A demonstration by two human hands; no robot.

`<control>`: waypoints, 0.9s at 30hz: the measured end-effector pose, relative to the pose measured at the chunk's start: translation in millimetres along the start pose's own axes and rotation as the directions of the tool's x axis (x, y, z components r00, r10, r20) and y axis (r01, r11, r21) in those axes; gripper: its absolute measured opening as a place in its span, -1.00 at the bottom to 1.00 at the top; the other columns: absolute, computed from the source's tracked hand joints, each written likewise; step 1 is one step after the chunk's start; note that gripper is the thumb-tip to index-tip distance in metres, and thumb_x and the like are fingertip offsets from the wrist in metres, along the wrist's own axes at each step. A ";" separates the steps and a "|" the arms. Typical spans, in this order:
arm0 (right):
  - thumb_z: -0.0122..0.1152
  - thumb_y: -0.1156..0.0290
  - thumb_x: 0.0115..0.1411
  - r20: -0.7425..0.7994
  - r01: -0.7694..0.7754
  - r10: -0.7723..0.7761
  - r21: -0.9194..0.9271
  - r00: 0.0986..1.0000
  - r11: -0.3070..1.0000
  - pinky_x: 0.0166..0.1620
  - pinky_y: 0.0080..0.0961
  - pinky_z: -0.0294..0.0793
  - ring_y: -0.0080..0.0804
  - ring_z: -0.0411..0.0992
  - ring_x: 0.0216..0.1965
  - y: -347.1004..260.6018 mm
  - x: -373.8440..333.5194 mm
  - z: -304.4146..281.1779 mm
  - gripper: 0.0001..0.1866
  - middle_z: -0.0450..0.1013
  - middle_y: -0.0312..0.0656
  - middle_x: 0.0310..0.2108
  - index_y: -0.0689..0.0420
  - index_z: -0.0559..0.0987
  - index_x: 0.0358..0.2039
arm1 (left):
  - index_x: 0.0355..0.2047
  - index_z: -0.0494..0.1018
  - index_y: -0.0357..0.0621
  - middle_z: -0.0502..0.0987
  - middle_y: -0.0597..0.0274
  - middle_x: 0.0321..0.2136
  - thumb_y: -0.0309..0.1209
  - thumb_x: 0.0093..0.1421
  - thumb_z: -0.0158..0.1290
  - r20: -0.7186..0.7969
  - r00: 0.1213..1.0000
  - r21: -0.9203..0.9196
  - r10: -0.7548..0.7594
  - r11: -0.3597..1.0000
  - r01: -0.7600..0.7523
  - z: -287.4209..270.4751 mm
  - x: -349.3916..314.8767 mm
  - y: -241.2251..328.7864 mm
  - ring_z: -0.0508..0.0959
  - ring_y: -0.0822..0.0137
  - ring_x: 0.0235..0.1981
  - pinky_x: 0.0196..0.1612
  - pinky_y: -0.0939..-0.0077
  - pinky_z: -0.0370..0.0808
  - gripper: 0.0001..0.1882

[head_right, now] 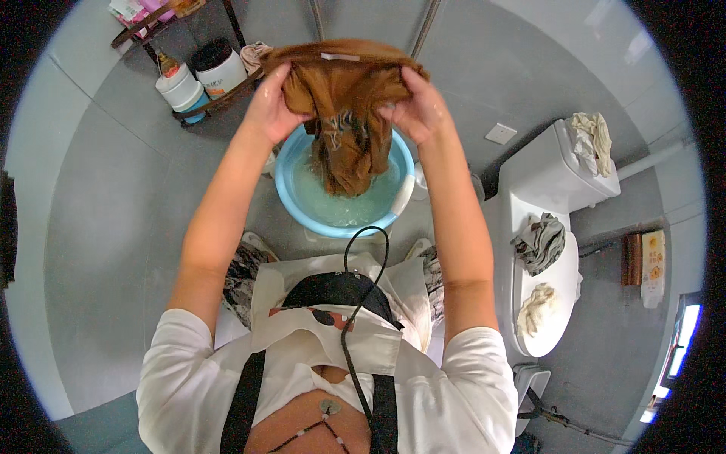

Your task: The person washes a brown garment in a blue basin on the floor, wrings it out, and then places other clothes into the basin to soak before picking up a mop.

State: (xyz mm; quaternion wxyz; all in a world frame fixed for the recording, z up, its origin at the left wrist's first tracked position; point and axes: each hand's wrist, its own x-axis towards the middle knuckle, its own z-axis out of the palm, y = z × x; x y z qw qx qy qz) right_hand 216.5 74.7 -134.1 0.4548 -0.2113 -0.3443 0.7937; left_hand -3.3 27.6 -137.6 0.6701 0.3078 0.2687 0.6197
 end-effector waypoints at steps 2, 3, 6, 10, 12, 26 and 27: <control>-0.13 0.29 0.18 -0.004 0.114 -0.114 0.020 0.993 0.993 -0.14 -0.11 0.35 -0.17 0.31 -0.10 -21.0 -3.4 33.9 -0.69 0.34 -0.11 -0.11 0.12 0.32 -0.09 | -0.01 0.21 -0.12 0.30 0.14 -0.01 -0.18 0.21 -0.27 0.072 0.995 -0.060 0.069 0.996 -0.065 31.1 -5.9 21.9 0.29 0.12 0.01 0.02 0.00 0.21 -0.59; -0.13 0.29 0.18 -0.011 0.168 -0.168 0.031 0.986 0.985 -0.08 -0.05 0.31 -0.16 0.28 -0.05 -29.3 -5.2 45.1 -0.70 0.32 -0.10 -0.09 0.12 0.32 -0.09 | 0.00 0.21 -0.11 0.30 0.14 -0.01 -0.18 0.21 -0.27 0.103 0.989 -0.086 0.106 0.992 -0.097 41.5 -5.2 29.6 0.28 0.11 0.02 0.04 0.00 0.19 -0.59; -0.13 0.29 0.18 0.102 0.268 -0.269 0.027 0.958 0.963 -0.07 -0.12 0.26 -0.14 0.29 -0.07 -54.2 -0.3 72.8 -0.69 0.32 -0.12 -0.08 0.13 0.32 -0.09 | -0.10 0.30 -0.20 0.39 0.12 -0.13 -0.31 0.18 -0.19 0.328 0.901 -0.243 0.286 0.947 -0.212 72.4 -4.8 54.2 0.40 0.22 -0.12 -0.04 0.26 0.33 -0.67; -0.10 0.27 0.15 0.356 0.385 -0.367 0.021 0.859 0.923 -0.30 -0.32 0.43 -0.30 0.37 -0.27 -98.1 4.9 107.3 -0.69 0.40 -0.10 -0.26 0.21 0.38 -0.18 | -0.11 0.29 -0.20 0.38 0.12 -0.12 -0.24 0.21 -0.26 0.375 0.844 -0.305 0.383 0.911 -0.278 111.2 11.9 93.6 0.34 0.19 -0.06 0.01 0.21 0.26 -0.65; -0.11 0.27 0.16 0.290 0.492 -0.472 0.003 0.833 0.870 -0.31 -0.35 0.43 -0.31 0.37 -0.27 -114.4 0.1 133.4 -0.70 0.40 -0.11 -0.26 0.21 0.39 -0.20 | -0.11 0.30 -0.18 0.37 0.14 -0.11 -0.26 0.20 -0.26 0.535 0.733 -0.292 0.420 0.906 -0.306 118.2 19.1 114.1 0.34 0.19 -0.06 0.01 0.20 0.26 -0.66; 0.04 0.29 0.09 0.019 0.126 -0.125 -0.048 0.992 0.991 -0.27 -0.35 0.41 -0.29 0.36 -0.19 3.7 12.4 1.4 -0.65 0.37 -0.17 -0.18 0.10 0.34 -0.11 | -0.11 0.29 -0.15 0.39 0.19 -0.12 -0.27 0.14 -0.15 -0.067 0.993 -0.072 0.098 0.992 -0.102 15.8 4.7 -9.5 0.37 0.25 -0.07 0.02 0.22 0.26 -0.66; 0.05 0.28 0.09 -0.071 0.111 -0.119 -0.109 0.990 0.988 -0.24 -0.34 0.40 -0.30 0.35 -0.18 24.4 9.3 -8.8 -0.64 0.37 -0.18 -0.17 0.10 0.33 -0.10 | -0.12 0.29 -0.16 0.40 0.21 -0.14 -0.27 0.13 -0.14 -0.134 0.990 -0.017 0.035 0.999 -0.038 1.2 1.7 -26.6 0.39 0.30 -0.10 -0.01 0.29 0.28 -0.66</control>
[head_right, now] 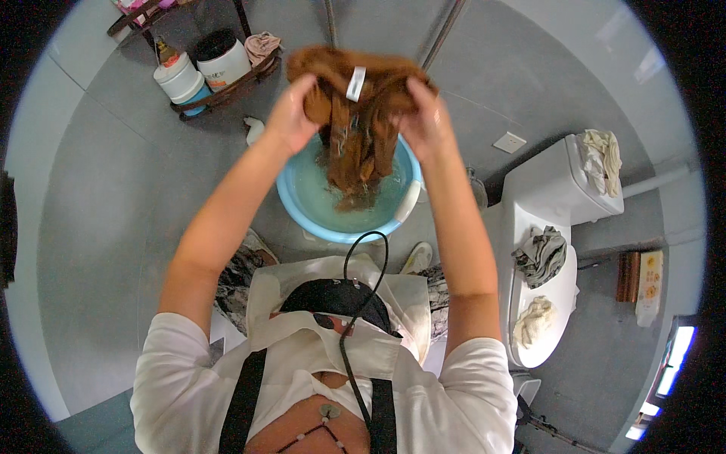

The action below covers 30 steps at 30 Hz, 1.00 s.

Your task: The person washes a brown garment in a blue basin on the floor, wrings it out, and then places other clothes into the basin to soak before picking up a mop.

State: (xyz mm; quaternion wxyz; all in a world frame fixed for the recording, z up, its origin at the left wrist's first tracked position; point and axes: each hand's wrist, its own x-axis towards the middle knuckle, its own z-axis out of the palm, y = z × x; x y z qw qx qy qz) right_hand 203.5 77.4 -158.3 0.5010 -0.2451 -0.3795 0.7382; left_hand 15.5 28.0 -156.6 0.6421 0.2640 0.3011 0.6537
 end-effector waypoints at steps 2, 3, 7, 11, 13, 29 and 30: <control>0.05 0.29 0.09 -0.187 -0.092 0.060 -0.165 0.981 0.982 -0.13 -0.33 0.31 -0.34 0.32 -0.13 37.3 -7.7 -25.4 -0.61 0.35 -0.21 -0.15 0.11 0.31 -0.07 | -0.12 0.30 -0.19 0.41 0.20 -0.15 -0.27 0.11 -0.14 -0.174 0.980 0.278 -0.100 0.949 0.146 -30.6 3.5 -36.4 0.40 0.28 -0.12 -0.04 0.27 0.29 -0.64; 0.06 0.29 0.09 -0.234 -0.133 0.074 -0.245 0.969 0.960 -0.07 -0.35 0.24 -0.34 0.31 -0.12 61.9 -5.7 -43.5 -0.59 0.35 -0.20 -0.15 0.14 0.31 -0.06 | -0.11 0.28 -0.21 0.42 0.18 -0.15 -0.28 0.10 -0.15 -0.101 0.994 0.557 -0.052 0.824 0.100 -52.6 10.2 -53.7 0.41 0.23 -0.14 -0.06 0.28 0.29 -0.63; 0.11 0.31 0.03 -0.110 -0.123 0.074 -0.967 0.991 0.224 -0.02 -0.29 0.24 -0.14 0.26 -0.06 136.7 -0.6 -122.0 -0.47 0.29 -0.04 -0.09 0.09 0.23 0.02 | 0.07 0.08 -0.10 0.17 0.06 0.05 -0.24 0.11 -0.13 -0.031 0.978 0.999 -0.208 -0.034 0.025 -117.0 31.9 -107.2 0.25 0.06 0.01 -0.02 0.07 0.21 -0.48; 0.13 0.31 -0.01 -0.029 0.008 0.081 -0.910 0.996 -0.414 0.00 -0.13 0.24 0.00 -0.02 0.13 163.7 -32.6 -97.9 -0.22 -0.08 -0.06 0.17 -0.06 -0.06 0.16 | 0.18 -0.23 0.11 -0.20 0.05 0.19 -0.19 0.12 -0.09 -0.171 0.956 0.919 -0.237 -0.389 0.068 -116.9 2.5 -137.2 -0.03 -0.05 0.16 0.06 -0.15 0.06 -0.28; 0.11 0.34 0.00 -0.168 -0.053 0.293 -0.930 0.941 -0.365 0.02 -0.07 0.22 0.05 -0.16 0.19 176.9 -33.7 -101.4 -0.13 -0.29 -0.11 0.23 -0.11 -0.22 0.20 | 0.20 -0.37 0.28 -0.32 0.09 0.21 -0.26 0.12 -0.07 -0.224 0.922 0.892 -0.317 -0.447 0.063 -117.6 2.3 -149.0 -0.17 -0.06 0.20 0.11 -0.15 -0.02 -0.20; -0.09 0.14 0.11 -0.183 -0.015 0.403 -0.922 0.897 -0.386 0.20 -0.22 -0.18 -0.08 -0.19 0.23 184.7 -12.4 -128.6 -0.34 -0.13 0.05 0.20 0.05 -0.01 0.18 | 0.17 -0.05 0.30 -0.26 0.23 0.23 -0.33 0.10 -0.12 -0.329 0.872 0.826 -0.364 -0.558 0.079 -110.3 14.8 -150.3 -0.10 0.02 0.20 0.01 -0.31 0.01 -0.38; -0.09 0.17 0.12 -0.187 -0.066 0.381 -0.949 0.906 -0.309 0.14 -0.27 -0.04 -0.11 -0.03 0.14 166.6 -7.6 -118.4 -0.44 0.02 0.05 0.10 0.08 0.11 0.11 | 0.13 0.04 0.32 -0.14 0.22 0.19 -0.28 0.09 -0.11 -0.268 0.911 0.826 -0.314 -0.562 0.049 -118.4 17.2 -146.8 -0.05 0.06 0.19 0.02 -0.26 0.02 -0.43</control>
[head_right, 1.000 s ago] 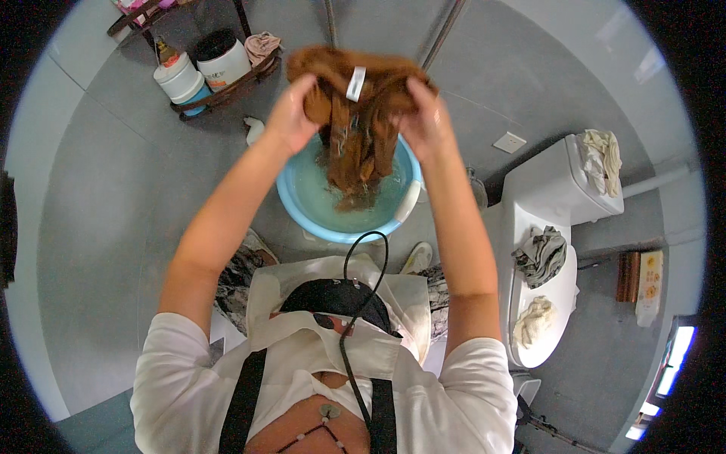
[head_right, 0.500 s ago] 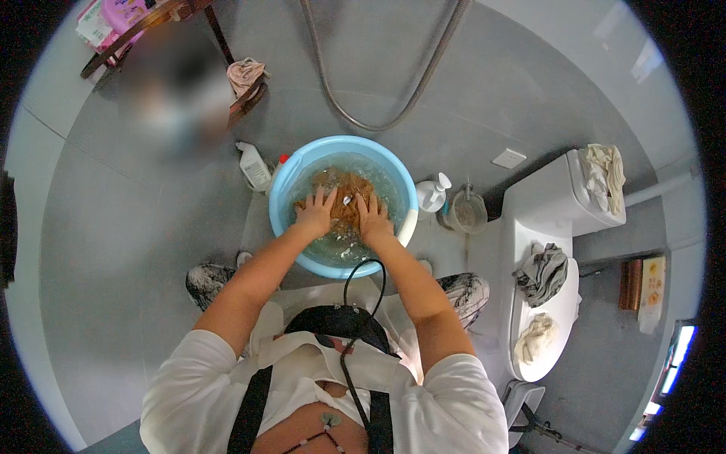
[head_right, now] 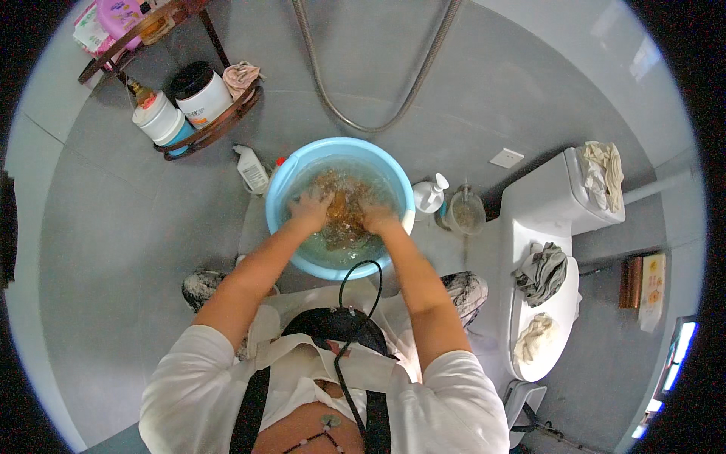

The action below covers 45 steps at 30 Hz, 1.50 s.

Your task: The person washes a brown garment in a blue basin on the floor, wrings it out, and then places other clothes into the basin to soak before picking up a mop.

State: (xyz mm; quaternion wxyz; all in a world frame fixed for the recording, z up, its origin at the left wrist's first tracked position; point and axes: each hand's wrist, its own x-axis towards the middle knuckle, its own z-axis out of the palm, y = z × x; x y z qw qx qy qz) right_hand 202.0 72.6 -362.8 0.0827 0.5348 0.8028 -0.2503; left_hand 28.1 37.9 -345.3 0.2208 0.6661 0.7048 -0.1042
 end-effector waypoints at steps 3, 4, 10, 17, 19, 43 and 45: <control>-0.08 0.24 0.12 -0.228 0.107 -0.029 0.338 0.973 0.935 -0.08 -0.36 0.29 -0.18 0.37 -0.15 8.0 5.2 -34.3 -0.66 0.40 0.02 -0.24 0.15 0.43 -0.14 | 0.06 0.22 0.20 0.29 0.14 -0.03 -0.18 0.09 -0.11 0.006 1.000 -0.267 0.017 0.964 -0.014 -13.6 10.2 -12.7 0.20 0.18 0.08 0.05 0.10 0.16 -0.53; -0.05 0.24 0.11 -0.438 0.271 -0.063 0.431 0.897 0.861 -0.17 -0.37 0.35 -0.19 0.43 -0.26 14.4 12.8 -35.6 -0.70 0.46 -0.01 -0.37 0.15 0.50 -0.25 | 0.07 0.19 0.09 0.30 0.14 -0.03 -0.18 0.10 -0.12 -0.010 0.998 -0.489 0.061 0.870 -0.058 -28.7 12.2 -12.6 0.23 0.21 0.04 0.05 0.18 0.16 -0.52; -0.01 0.32 0.11 -0.356 0.313 0.035 0.860 0.934 0.403 -0.27 -0.57 0.33 -0.48 0.37 -0.37 -55.6 -25.0 -131.3 -0.75 0.46 -0.18 -0.41 0.19 0.50 -0.29 | 0.05 0.14 -0.28 0.32 0.12 -0.07 -0.29 0.09 -0.08 -0.217 0.938 -0.960 0.269 0.114 -0.255 -85.2 -34.4 6.8 0.28 0.28 -0.01 0.06 0.45 0.15 -0.47; 0.09 0.35 0.08 -0.471 0.502 -0.185 0.843 0.863 0.193 -0.08 -0.51 0.32 -0.42 0.29 -0.08 -76.0 -58.4 -138.3 -0.60 0.32 -0.15 -0.09 0.11 0.33 -0.05 | -0.19 0.32 -0.27 0.45 0.24 -0.32 -0.57 0.06 -0.06 -0.408 0.911 -0.913 -0.052 0.012 -0.408 -89.1 -27.0 19.5 0.46 0.36 -0.32 -0.25 0.51 0.41 -0.74; 0.17 0.32 0.02 -0.534 0.563 -0.225 0.822 0.815 0.085 0.07 -0.45 0.18 -0.31 0.12 0.10 -53.2 -56.2 -124.0 -0.33 0.15 -0.06 0.08 0.08 0.11 0.12 | -0.20 0.33 -0.26 0.45 0.24 -0.32 -0.57 0.04 -0.06 -0.393 0.913 -0.901 -0.106 -0.155 -0.406 -92.3 -26.1 21.0 0.46 0.37 -0.34 -0.27 0.51 0.41 -0.74; 0.19 0.23 -0.06 -0.518 0.300 0.093 0.623 0.850 0.722 -0.14 -0.42 0.33 -0.13 0.36 -0.18 15.5 -0.9 -20.5 -0.53 0.41 -0.02 -0.24 0.15 0.39 -0.13 | -0.11 0.26 -0.25 0.37 0.13 -0.12 -0.42 0.11 -0.06 -0.400 0.916 -0.686 -0.038 -0.650 -0.326 -161.3 -70.2 11.8 0.36 0.20 -0.08 0.01 0.23 0.26 -0.67; 0.14 0.18 -0.07 -0.455 0.137 0.182 0.583 0.872 0.801 -0.18 -0.36 0.36 -0.02 0.39 -0.22 10.0 -12.9 -31.8 -0.57 0.43 0.08 -0.33 0.09 0.43 -0.17 | -0.06 0.23 -0.26 0.35 0.12 -0.10 -0.47 0.09 -0.06 -0.246 0.960 -0.818 -0.138 -0.501 -0.281 -140.4 -62.1 2.0 0.35 0.21 -0.06 0.02 0.26 0.25 -0.62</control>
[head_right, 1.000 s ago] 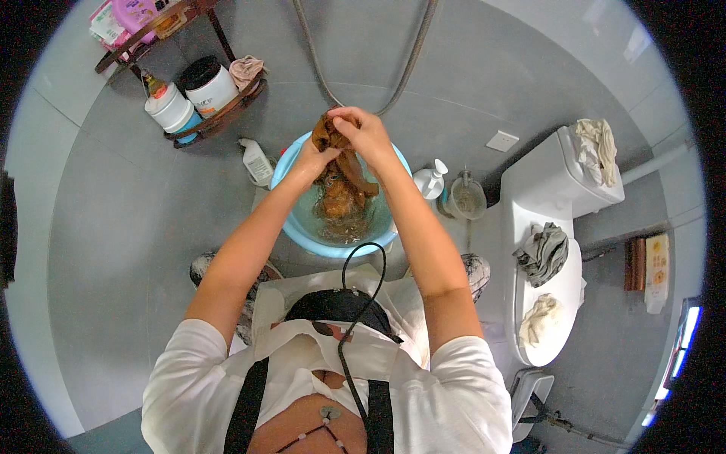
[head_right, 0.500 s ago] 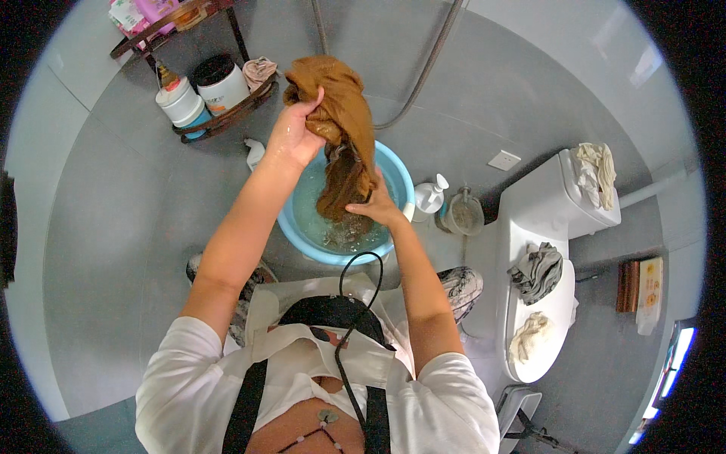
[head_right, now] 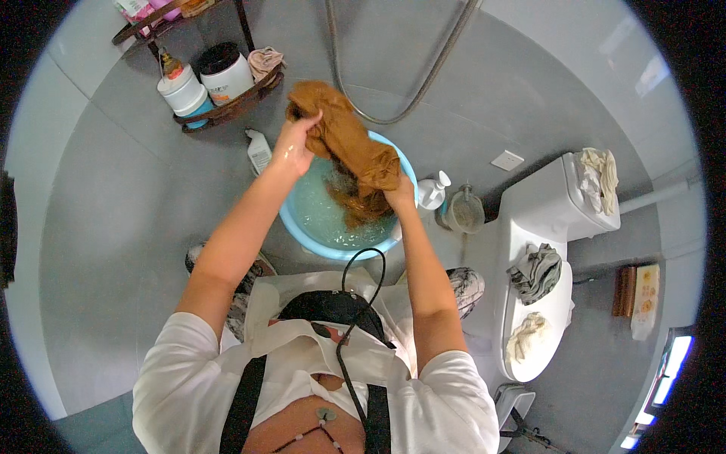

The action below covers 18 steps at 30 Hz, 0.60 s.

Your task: The person washes a brown garment in a blue basin on the floor, wrings it out, and then places other clothes into the basin to soak before picking up a mop.

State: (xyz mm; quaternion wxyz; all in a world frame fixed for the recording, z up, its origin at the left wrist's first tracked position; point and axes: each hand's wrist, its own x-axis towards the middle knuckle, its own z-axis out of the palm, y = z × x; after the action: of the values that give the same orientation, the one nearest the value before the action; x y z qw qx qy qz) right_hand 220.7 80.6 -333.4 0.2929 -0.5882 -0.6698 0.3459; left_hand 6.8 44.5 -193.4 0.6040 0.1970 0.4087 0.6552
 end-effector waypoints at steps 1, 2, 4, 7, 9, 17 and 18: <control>0.13 0.20 -0.07 0.009 -0.005 0.006 -0.104 1.000 0.995 -0.18 -0.34 0.36 -0.02 0.39 -0.23 5.5 2.0 -1.7 -0.58 0.43 0.08 -0.33 0.10 0.44 -0.18 | -0.04 0.21 -0.26 0.35 0.12 -0.09 -0.49 0.08 -0.07 -0.035 0.999 0.055 -0.033 0.998 0.035 -3.9 1.2 -9.6 0.35 0.21 -0.06 0.03 0.27 0.24 -0.60; 0.11 0.21 -0.06 0.017 -0.010 0.014 -0.207 1.000 0.978 -0.18 -0.32 0.36 -0.03 0.39 -0.23 14.9 5.8 -2.2 -0.59 0.43 0.08 -0.33 0.10 0.44 -0.18 | -0.02 0.19 -0.25 0.34 0.12 -0.09 -0.52 0.06 -0.07 -0.072 0.995 0.109 -0.063 0.991 0.071 -7.9 1.6 -20.3 0.35 0.21 -0.06 0.03 0.28 0.24 -0.57; 0.09 0.30 -0.08 0.077 -0.018 0.050 -0.371 0.996 0.929 -0.17 -0.24 0.35 -0.02 0.38 -0.23 -8.7 -0.6 -7.0 -0.63 0.42 0.08 -0.31 0.11 0.44 -0.20 | 0.02 0.16 -0.24 0.33 0.12 -0.07 -0.55 0.04 -0.08 -0.145 0.985 0.242 -0.099 0.961 0.132 -32.6 12.8 -48.3 0.34 0.20 -0.05 0.03 0.31 0.23 -0.52; 0.13 0.33 -0.11 0.175 0.109 -0.028 -0.474 0.984 0.874 -0.17 -0.27 0.37 0.00 0.37 -0.22 7.7 -0.7 1.0 -0.59 0.40 0.05 -0.26 0.12 0.40 -0.18 | 0.05 0.12 -0.24 0.32 0.11 -0.06 -0.56 0.01 -0.07 -0.127 0.986 0.491 -0.104 0.857 0.154 -69.7 35.2 -96.0 0.32 0.19 -0.03 0.04 0.35 0.22 -0.47; 0.17 0.33 -0.12 0.292 0.127 0.077 -0.621 0.953 0.773 -0.05 -0.15 0.27 -0.07 0.32 -0.10 1.4 -3.9 9.2 -0.49 0.34 -0.03 -0.15 0.10 0.32 -0.10 | 0.05 0.12 -0.24 0.31 0.10 -0.05 -0.54 0.00 -0.05 -0.013 0.997 0.653 -0.077 0.755 0.067 -83.9 32.9 -113.6 0.30 0.18 -0.01 0.04 0.37 0.21 -0.45; -0.13 0.34 0.08 0.425 0.289 0.149 -0.793 0.893 0.536 0.09 0.00 -0.01 -0.15 0.21 0.01 16.6 -17.9 69.7 -0.54 0.26 -0.07 -0.07 0.20 0.22 0.02 | 0.12 -0.12 -0.39 -0.06 -0.18 0.13 -0.40 -0.07 0.05 0.036 0.989 0.958 0.145 0.277 -0.076 -113.5 20.4 -138.0 -0.03 -0.03 0.17 0.19 0.35 -0.04 -0.19; -0.14 0.36 0.09 0.413 0.294 0.110 -0.787 0.904 0.543 0.10 0.03 -0.03 -0.18 0.22 0.01 18.5 -20.8 76.0 -0.57 0.27 -0.10 -0.06 0.15 0.25 0.01 | 0.12 -0.09 -0.35 -0.04 -0.16 0.12 -0.41 -0.07 0.06 0.059 0.983 0.957 0.174 0.272 -0.105 -114.7 17.5 -137.4 -0.01 -0.02 0.16 0.19 0.34 -0.03 -0.21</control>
State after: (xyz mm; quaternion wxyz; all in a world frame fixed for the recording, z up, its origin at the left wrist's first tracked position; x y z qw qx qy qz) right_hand 173.6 52.3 -392.9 -0.1532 -0.5307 -0.8291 0.0858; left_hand 3.8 18.3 -371.3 0.2948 0.5345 0.7170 0.3367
